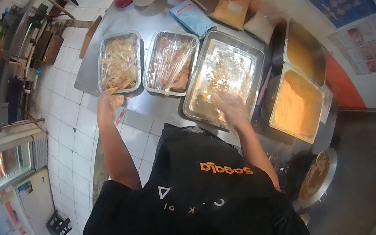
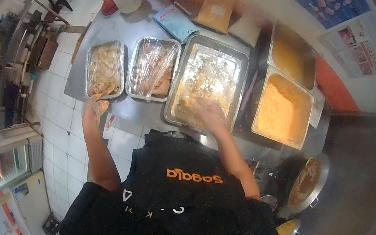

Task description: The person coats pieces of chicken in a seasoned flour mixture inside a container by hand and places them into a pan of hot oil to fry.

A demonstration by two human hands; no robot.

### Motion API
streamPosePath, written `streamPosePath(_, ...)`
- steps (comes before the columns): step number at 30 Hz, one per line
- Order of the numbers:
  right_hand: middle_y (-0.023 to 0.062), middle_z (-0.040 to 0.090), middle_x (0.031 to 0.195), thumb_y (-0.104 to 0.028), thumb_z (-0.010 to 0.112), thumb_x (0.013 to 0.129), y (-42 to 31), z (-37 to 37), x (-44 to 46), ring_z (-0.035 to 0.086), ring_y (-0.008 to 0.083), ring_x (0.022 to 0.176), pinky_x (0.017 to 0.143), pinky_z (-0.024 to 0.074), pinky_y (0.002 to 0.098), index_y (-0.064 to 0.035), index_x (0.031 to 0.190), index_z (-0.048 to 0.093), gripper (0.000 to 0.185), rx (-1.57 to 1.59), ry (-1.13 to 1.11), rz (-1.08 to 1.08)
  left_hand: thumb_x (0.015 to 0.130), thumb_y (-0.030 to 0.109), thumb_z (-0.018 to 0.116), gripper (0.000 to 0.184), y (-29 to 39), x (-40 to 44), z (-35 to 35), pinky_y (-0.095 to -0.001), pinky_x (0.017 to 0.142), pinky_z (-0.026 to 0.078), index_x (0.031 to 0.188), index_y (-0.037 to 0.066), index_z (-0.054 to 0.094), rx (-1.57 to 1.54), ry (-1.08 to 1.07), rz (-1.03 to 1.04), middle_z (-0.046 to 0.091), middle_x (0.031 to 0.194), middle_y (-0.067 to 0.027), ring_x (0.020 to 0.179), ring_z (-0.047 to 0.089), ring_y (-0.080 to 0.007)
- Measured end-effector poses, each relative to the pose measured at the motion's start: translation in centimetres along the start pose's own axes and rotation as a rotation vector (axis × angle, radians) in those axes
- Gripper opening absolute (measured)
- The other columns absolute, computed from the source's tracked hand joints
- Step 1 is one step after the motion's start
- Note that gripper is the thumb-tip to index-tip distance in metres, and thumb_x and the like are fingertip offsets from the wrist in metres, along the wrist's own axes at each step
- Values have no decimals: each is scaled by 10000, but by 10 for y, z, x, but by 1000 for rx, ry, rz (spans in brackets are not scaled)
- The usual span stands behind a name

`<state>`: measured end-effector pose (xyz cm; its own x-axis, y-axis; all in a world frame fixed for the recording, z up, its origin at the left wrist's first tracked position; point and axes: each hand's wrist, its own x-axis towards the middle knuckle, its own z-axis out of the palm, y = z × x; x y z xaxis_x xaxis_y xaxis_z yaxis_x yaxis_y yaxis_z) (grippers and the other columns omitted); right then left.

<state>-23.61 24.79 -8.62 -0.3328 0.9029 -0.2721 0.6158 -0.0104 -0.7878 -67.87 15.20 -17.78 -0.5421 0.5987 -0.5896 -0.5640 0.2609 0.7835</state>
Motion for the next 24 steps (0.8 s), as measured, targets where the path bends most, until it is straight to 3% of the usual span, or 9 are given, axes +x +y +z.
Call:
streamPosePath(2,233,655,1055,-411,565,890,-39,13,32,612,387,991,878,464,427,-9,1196,617,508,-120,-136,-63,899,98,515,235,3,-21,-5,-326,475,490,1081,-20,606,-10,-67,-31,657,885,-119,642,634,-207)
streamPosePath(4,248,634,1051,-402,551,899,-77,31,59,603,402,1024,877,464,466,-17,1125,653,458,-345,-240,-94,851,115,557,182,19,-57,22,-378,589,520,972,5,636,658,201,10,659,879,-164,711,645,-234)
streamPosePath(5,248,634,1051,-402,551,899,-78,49,79,603,402,1024,877,464,466,-17,1125,653,458,-347,-242,-94,851,115,557,182,8,-54,26,-378,589,520,972,5,636,657,202,8,659,879,-164,711,645,-234)
streamPosePath(7,196,632,1087,-352,578,872,-62,84,109,610,367,1036,893,458,447,-39,1064,666,378,-741,-295,-122,794,173,618,180,-20,-41,33,-425,742,510,899,30,647,1535,182,835,660,934,-193,842,646,-265)
streamPosePath(9,178,625,1104,-314,600,847,-53,104,120,606,352,1045,893,454,434,-56,1045,674,334,-911,-267,-248,760,245,654,244,-26,-70,106,-445,839,476,914,56,638,1228,212,951,656,982,-166,938,618,-311)
streamPosePath(11,177,619,1108,-294,614,831,-46,115,124,600,349,1051,887,453,427,-65,1046,677,320,-959,-227,-366,759,273,662,293,0,-110,177,-432,844,481,973,73,638,1534,97,680,644,981,-131,951,606,-324)
streamPosePath(14,156,636,1087,-290,618,819,-47,121,124,592,309,1063,878,448,391,-76,999,696,290,-955,-126,-422,772,259,655,302,-52,-71,180,-404,867,476,1009,73,631,1459,319,1017,630,950,-127,990,586,-329)
streamPosePath(21,134,676,911,-382,593,829,-36,134,135,635,281,929,802,477,393,-69,835,715,335,-928,-86,-498,797,193,616,231,-62,-49,168,-384,845,488,958,28,631,1586,170,774,649,997,-152,1012,599,-322)
streamPosePath(24,135,678,868,-395,604,823,-17,138,149,640,293,907,795,483,387,-66,821,712,346,-891,-107,-449,813,229,616,256,-76,-44,159,-433,799,506,950,15,649,1198,112,767,657,895,-197,889,630,-374)
